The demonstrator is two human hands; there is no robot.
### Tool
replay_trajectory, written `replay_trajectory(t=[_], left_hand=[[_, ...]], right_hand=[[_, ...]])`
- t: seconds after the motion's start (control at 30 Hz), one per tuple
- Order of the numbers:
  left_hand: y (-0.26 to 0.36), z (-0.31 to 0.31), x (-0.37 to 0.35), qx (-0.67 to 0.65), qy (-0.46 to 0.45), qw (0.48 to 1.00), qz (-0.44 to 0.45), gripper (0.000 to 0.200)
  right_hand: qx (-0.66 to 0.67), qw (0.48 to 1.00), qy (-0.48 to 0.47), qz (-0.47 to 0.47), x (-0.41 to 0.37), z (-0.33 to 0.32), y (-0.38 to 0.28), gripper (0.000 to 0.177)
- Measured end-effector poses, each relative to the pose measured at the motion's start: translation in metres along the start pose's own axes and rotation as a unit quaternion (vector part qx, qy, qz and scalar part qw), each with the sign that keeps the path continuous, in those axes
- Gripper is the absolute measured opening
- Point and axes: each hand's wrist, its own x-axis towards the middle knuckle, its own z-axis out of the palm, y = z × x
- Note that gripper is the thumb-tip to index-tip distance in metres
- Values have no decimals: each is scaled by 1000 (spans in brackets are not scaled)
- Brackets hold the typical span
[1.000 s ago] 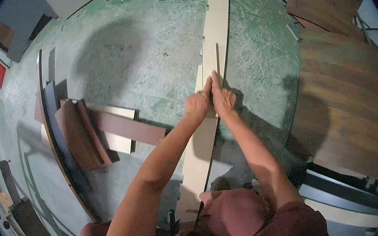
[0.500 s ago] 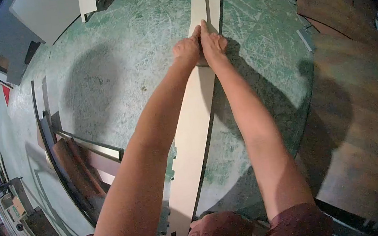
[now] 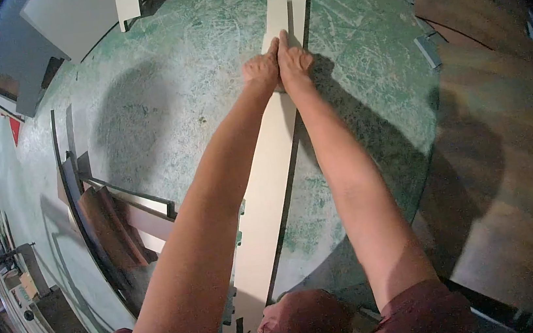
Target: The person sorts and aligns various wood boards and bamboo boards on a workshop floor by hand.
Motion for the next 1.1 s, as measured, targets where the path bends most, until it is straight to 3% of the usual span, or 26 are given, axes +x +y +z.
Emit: replay_trajectory(t=[0.27,0.5,0.57,0.67,0.73,0.8,0.9,0.97,1.03,1.1], left_hand=[[-14,30,-146,-3,-40,999,26,61],[-51,56,-398,-100,-105,988,58,64],[-66,69,-458,-114,-99,986,77,64],[-78,80,-531,-188,-128,970,81,64],[-86,77,-542,-199,-105,968,111,64],[-92,81,-537,-205,-125,964,118,63],[-99,97,-530,-226,-81,959,150,62],[-104,89,-518,-244,-82,960,114,63],[-109,84,-507,-271,-119,949,105,66],[-111,82,-502,-295,-156,938,92,70]], right_hand=[[-87,994,-68,9,-157,-7,-15,66],[-74,987,-142,-4,-404,-17,-44,65],[13,955,-285,76,-465,-42,-70,68],[9,917,-386,97,-523,-48,-76,72],[48,917,-390,65,-539,-37,-66,74],[116,877,-448,132,-539,-47,-81,73],[73,925,-327,176,-535,-4,-69,68],[30,932,-273,237,-522,10,-86,66],[-75,945,-214,236,-517,0,-108,66],[-93,944,-197,249,-517,-1,-115,67]])
